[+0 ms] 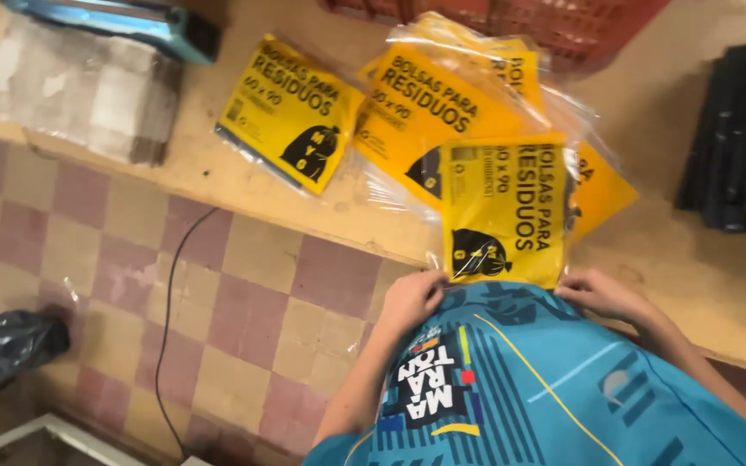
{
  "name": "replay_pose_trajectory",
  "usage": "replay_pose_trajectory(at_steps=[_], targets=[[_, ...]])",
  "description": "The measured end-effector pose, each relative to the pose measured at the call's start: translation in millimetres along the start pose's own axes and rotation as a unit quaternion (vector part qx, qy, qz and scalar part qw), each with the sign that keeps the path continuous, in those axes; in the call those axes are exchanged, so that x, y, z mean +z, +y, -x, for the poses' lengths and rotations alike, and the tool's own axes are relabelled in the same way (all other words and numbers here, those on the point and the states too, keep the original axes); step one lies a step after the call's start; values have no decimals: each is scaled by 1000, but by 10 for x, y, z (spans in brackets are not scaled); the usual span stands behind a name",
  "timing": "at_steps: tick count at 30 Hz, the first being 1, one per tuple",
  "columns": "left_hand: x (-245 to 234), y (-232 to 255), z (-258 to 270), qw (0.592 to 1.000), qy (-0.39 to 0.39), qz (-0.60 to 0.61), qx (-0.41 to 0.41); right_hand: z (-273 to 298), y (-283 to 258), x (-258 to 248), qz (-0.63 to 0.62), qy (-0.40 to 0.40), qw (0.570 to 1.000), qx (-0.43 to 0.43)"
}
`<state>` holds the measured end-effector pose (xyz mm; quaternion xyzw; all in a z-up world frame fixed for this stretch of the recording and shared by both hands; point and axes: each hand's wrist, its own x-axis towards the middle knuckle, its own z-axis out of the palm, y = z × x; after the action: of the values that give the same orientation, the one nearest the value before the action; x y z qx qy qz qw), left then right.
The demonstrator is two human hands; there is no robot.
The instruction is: Packaging black plastic bags into yellow labeled outer bags at a workbench
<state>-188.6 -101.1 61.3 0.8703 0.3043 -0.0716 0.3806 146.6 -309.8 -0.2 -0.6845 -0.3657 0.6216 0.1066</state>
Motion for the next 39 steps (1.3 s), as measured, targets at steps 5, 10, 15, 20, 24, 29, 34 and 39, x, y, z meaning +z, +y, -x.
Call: replay_pose_trajectory(at_steps=[5,10,15,20,24,29,34,39], targets=[[-419,700,-207,950,209,-183,143,464,-1764,-165,-51,140,929,-338],[-1024,317,-883,920,308,-105,218,817,-2066,-865,-10,277,850,-447],[-2443,439,-684,750,573,-294,151,933,-408,-1596,374,694,612,-57],[-2851,-348,-906,611,652,-439,95,1112,227,-1691,463,705,535,40],[-2189,-1040,-1165,779,445,-442,-4,1068,572,-1875,408,715,568,-25],[-1294,-1187,-1416,915,193,-320,-153,1256,-317,-1216,357,656,660,-81],[-415,-256,-1530,910,266,-266,177,460,-79,26,370,613,686,-126],[361,845,-1705,924,222,-186,249,179,-28,458,316,536,774,-114]])
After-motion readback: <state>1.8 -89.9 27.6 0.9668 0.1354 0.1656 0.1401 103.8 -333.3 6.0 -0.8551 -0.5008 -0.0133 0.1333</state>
